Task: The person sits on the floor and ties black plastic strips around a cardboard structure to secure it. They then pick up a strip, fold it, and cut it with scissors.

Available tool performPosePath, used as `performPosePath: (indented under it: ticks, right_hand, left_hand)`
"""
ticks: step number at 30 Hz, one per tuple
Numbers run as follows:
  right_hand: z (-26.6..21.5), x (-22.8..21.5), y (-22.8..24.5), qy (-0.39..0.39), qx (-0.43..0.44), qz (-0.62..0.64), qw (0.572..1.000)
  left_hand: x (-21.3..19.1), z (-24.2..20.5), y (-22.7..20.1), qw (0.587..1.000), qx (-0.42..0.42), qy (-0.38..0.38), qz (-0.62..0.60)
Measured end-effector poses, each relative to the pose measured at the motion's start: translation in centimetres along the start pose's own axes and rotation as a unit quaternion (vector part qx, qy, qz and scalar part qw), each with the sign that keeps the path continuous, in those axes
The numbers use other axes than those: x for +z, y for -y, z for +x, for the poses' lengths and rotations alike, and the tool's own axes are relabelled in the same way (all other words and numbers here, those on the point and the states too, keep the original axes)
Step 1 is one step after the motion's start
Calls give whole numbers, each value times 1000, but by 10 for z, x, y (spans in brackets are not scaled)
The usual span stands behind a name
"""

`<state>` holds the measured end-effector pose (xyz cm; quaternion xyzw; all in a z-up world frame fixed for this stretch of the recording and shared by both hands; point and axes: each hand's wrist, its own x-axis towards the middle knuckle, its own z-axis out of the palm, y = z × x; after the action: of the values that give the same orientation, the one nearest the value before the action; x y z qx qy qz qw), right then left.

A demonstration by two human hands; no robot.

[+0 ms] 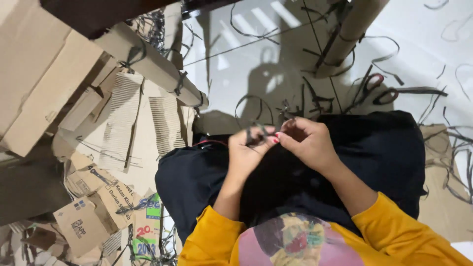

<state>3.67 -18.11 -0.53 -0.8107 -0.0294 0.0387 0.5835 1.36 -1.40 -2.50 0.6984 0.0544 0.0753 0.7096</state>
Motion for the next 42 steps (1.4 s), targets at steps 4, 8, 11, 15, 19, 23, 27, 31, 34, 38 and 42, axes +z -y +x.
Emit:
performPosePath:
  ticks: [4, 8, 11, 15, 19, 23, 27, 31, 34, 38, 42]
  right_hand:
    - [3, -10, 26, 40, 53, 96, 993]
    - [4, -8, 21, 97, 66, 159, 980]
    - [4, -5, 20, 116, 72, 186, 973]
    - [5, -5, 19, 135, 82, 201, 967]
    - [3, -1, 2, 135, 98, 209, 964]
    - [-1, 4, -9, 87, 74, 131, 985]
    - [-1, 2, -1, 64, 21, 61, 996]
    - [-2, 5, -8, 40, -25, 11, 999]
    - [-3, 7, -9, -7, -152, -117, 981]
    - [-3, 8, -7, 3, -152, -76, 985]
    - [-2, 8, -39, 43, -12, 23, 999]
  left_hand:
    - [0, -3, -16, 998, -65, -5, -18]
    - [-6, -3, -3, 998, -60, 9, -23]
    - [-6, -6, -6, 997, -62, 19, -44]
    - [-2, -5, -20, 995, -61, 30, -76]
    - [-2, -6, -13, 995, -56, 34, -73]
    - [-3, -7, -5, 999, -46, 14, -9]
    - [1, -8, -9, 999, -45, -8, 14]
    - [-2, -7, -12, 998, -53, -1, 32]
    - [1, -7, -21, 997, -65, 13, 28]
    - [-1, -8, -4, 995, -84, -13, 54]
    - [1, -10, -2, 994, -87, -45, 53]
